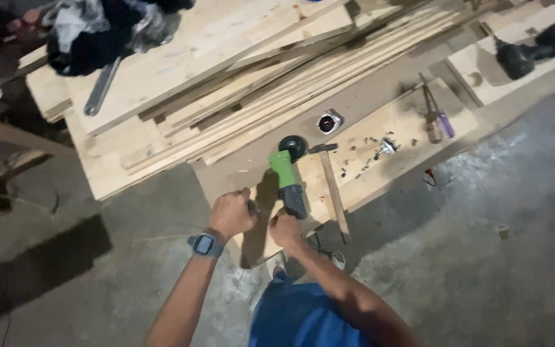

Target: The person assembles a mechanical component by hand, attaching a small metal piece to a cylindrical device. They then use a screwdriver to tighten a screw on the assembly and inspect the connection.

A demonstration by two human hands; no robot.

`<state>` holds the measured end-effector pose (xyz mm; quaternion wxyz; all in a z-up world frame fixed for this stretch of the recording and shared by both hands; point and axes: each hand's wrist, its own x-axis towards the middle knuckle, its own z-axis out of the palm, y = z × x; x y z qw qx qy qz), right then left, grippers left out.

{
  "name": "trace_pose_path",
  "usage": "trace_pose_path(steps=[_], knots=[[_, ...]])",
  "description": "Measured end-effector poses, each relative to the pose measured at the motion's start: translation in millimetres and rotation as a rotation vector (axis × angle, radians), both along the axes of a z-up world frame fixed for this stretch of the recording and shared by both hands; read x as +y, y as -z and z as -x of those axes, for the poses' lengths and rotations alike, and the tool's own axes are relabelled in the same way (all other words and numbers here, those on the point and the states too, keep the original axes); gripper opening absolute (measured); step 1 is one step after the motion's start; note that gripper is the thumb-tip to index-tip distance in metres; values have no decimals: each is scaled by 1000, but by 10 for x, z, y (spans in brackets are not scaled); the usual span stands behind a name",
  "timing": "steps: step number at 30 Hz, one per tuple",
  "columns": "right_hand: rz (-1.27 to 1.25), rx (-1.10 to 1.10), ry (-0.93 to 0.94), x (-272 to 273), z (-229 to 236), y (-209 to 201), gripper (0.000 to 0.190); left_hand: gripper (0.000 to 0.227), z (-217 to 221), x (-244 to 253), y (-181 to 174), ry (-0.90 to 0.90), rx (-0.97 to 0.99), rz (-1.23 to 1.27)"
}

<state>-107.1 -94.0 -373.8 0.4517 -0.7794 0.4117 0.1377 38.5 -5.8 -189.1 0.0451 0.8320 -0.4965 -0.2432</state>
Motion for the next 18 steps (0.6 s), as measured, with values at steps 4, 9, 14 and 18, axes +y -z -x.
trace_pose_path(steps=[4,9,14,18], knots=[[43,45,-114,29,-10,-156,25,38,-7,-6,-88,-3,12,8],[97,23,-158,127,-41,-39,36,42,-65,20,102,52,51,72],[130,76,-176,143,-32,-139,27,42,-37,56,81,48,84,123],[167,57,-150,169,-14,-254,24,36,3,108,86,32,59,163]])
